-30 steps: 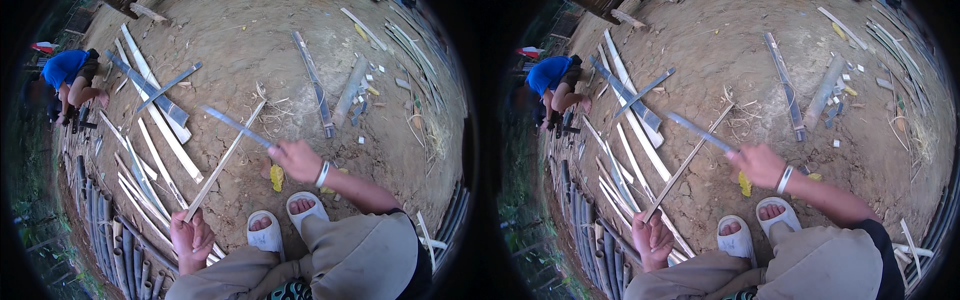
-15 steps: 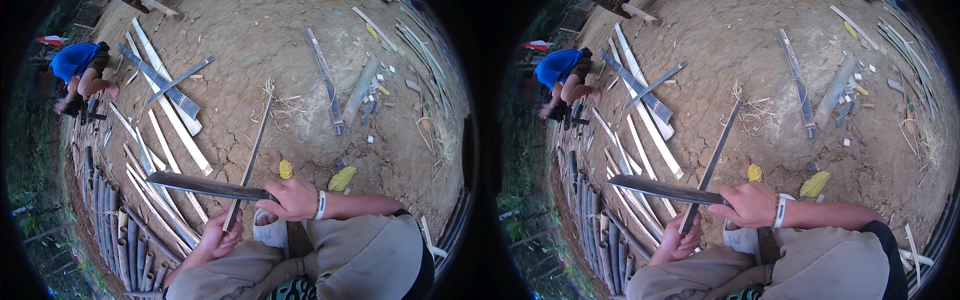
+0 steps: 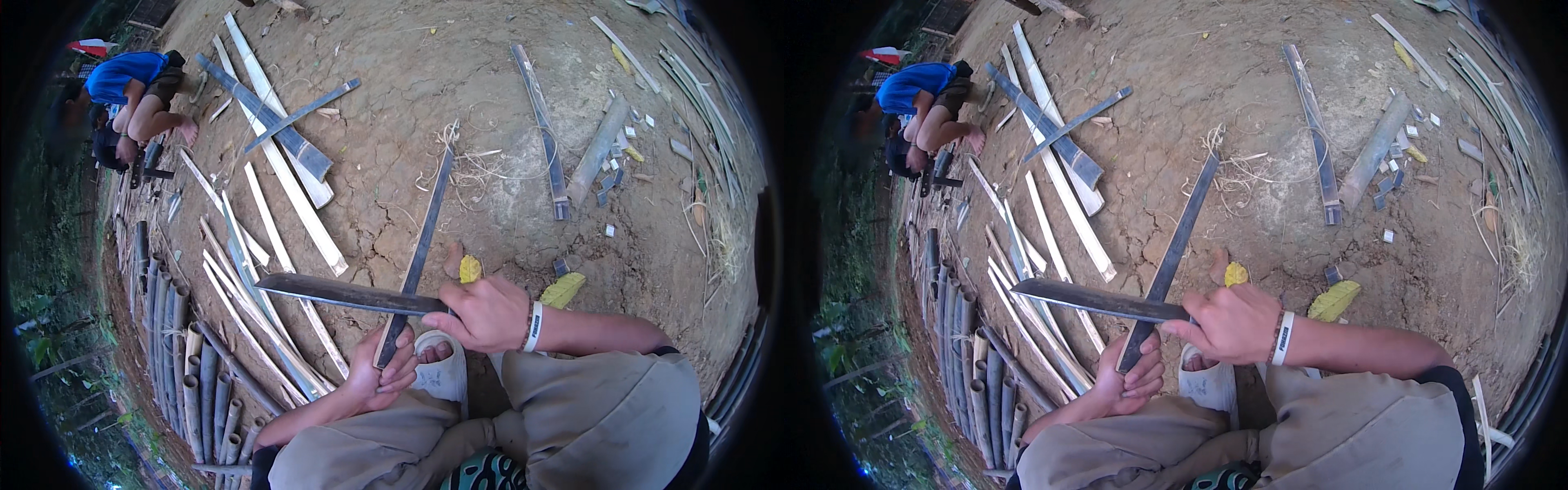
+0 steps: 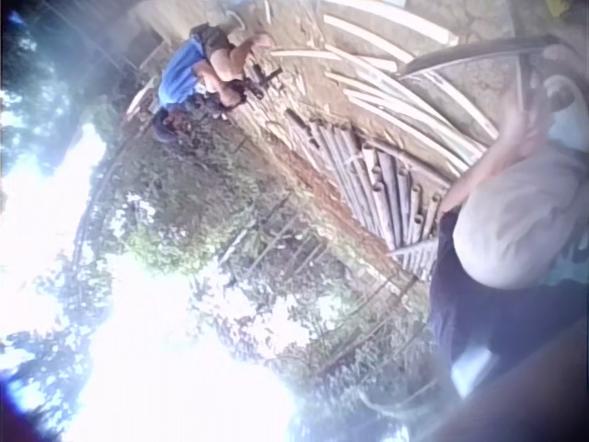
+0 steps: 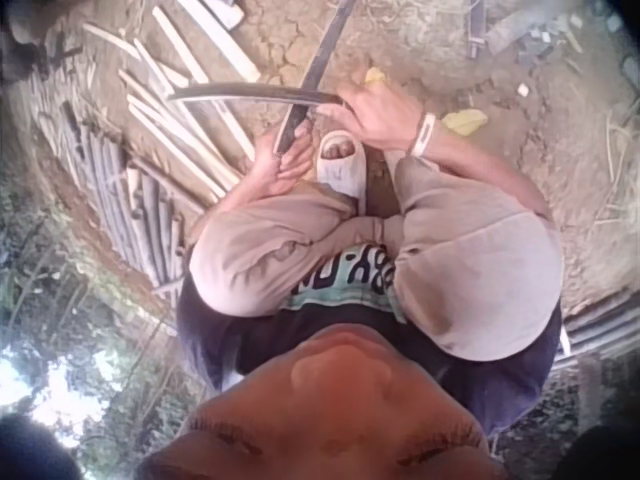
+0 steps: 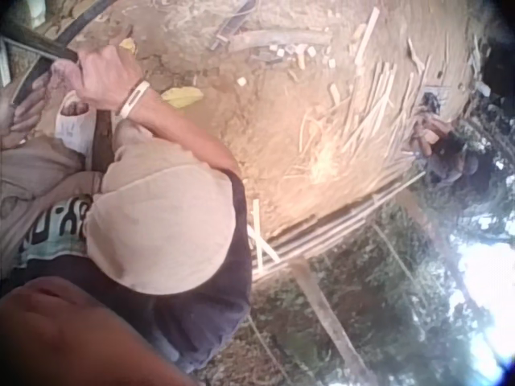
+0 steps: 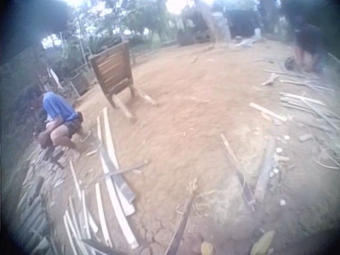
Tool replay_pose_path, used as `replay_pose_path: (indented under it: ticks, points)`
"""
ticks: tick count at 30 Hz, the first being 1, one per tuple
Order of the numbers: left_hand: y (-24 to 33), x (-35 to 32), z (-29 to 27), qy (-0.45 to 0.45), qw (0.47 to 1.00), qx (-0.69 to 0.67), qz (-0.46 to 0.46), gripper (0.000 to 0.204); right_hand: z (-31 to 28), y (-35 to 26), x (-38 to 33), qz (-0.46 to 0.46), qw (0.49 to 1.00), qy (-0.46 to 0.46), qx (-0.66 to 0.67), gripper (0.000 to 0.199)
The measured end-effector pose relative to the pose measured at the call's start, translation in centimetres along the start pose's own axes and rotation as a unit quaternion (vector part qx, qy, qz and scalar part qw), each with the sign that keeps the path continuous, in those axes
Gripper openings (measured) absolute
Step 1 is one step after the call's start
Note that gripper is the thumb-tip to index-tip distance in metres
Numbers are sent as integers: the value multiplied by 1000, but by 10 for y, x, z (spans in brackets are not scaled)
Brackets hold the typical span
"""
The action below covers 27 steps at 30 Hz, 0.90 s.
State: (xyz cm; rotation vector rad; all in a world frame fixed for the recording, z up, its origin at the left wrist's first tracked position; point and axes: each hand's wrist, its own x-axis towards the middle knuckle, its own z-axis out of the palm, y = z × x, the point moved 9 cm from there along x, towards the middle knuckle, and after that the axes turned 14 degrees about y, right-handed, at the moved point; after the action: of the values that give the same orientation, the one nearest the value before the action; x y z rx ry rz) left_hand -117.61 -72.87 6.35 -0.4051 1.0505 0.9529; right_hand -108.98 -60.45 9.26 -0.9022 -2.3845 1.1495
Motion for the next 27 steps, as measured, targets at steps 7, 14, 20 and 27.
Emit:
replay_pose_path:
  ticks: [7,14,20,27]
  points:
    - [-2,1,-2,10,1000,-25,0,28,2,-3,-3,-21,998,-32,-52,43]
    - [-6,0,-2,-13,997,-70,-6,25,-9,22,2,23,997,19,-72,48]
    - [-3,2,8,-61,996,-57,2,26,-8,-8,-8,-39,995,-72,-56,52]
    - [-4,2,0,-30,997,-76,-1,27,-8,-4,-6,-32,997,-52,-55,53]
